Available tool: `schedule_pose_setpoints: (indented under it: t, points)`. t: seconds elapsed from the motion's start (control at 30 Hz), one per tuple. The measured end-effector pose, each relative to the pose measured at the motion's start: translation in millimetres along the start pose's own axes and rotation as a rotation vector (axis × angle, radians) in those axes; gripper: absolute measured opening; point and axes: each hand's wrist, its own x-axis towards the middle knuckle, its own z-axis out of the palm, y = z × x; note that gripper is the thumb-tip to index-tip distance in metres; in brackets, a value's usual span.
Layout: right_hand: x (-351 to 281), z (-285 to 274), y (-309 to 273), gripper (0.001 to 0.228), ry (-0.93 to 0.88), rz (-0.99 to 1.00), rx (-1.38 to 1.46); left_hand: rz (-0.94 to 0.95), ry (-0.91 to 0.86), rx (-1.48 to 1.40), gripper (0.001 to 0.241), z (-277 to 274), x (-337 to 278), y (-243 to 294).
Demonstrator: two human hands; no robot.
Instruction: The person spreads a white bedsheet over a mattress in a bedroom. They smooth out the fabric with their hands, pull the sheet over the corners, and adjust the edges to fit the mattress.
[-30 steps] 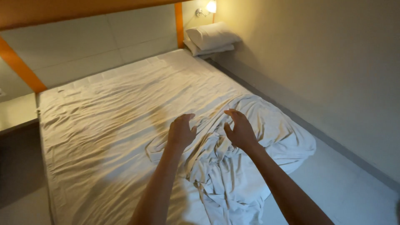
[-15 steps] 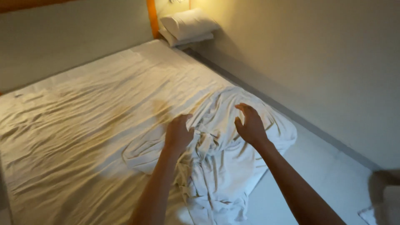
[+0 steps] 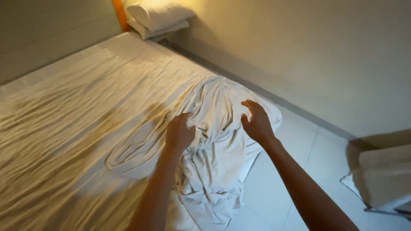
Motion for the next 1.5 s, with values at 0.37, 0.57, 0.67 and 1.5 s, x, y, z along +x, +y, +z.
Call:
schedule_pose_setpoints:
  t: [0.37, 0.57, 0.67, 1.5]
  points:
    - [-68, 11, -45, 0.046, 0.052, -0.001, -0.031, -0.011, -0.081, -0.089, 0.047, -25, -39, 1]
    - [-84, 27, -53, 0.046, 0.091, -0.05, -0.039, 0.064, -0.108, -0.056, 0.049, -22, -42, 3]
    - [-87, 46, -49, 0.045, 0.103, -0.036, -0.037, 0.058, -0.143, 0.008, 0.052, -12, -42, 1]
    - [-131, 176, 20, 0.054, -0.099, 0.042, 0.065, -0.053, -0.102, 0.0, 0.056, 134, -114, -72]
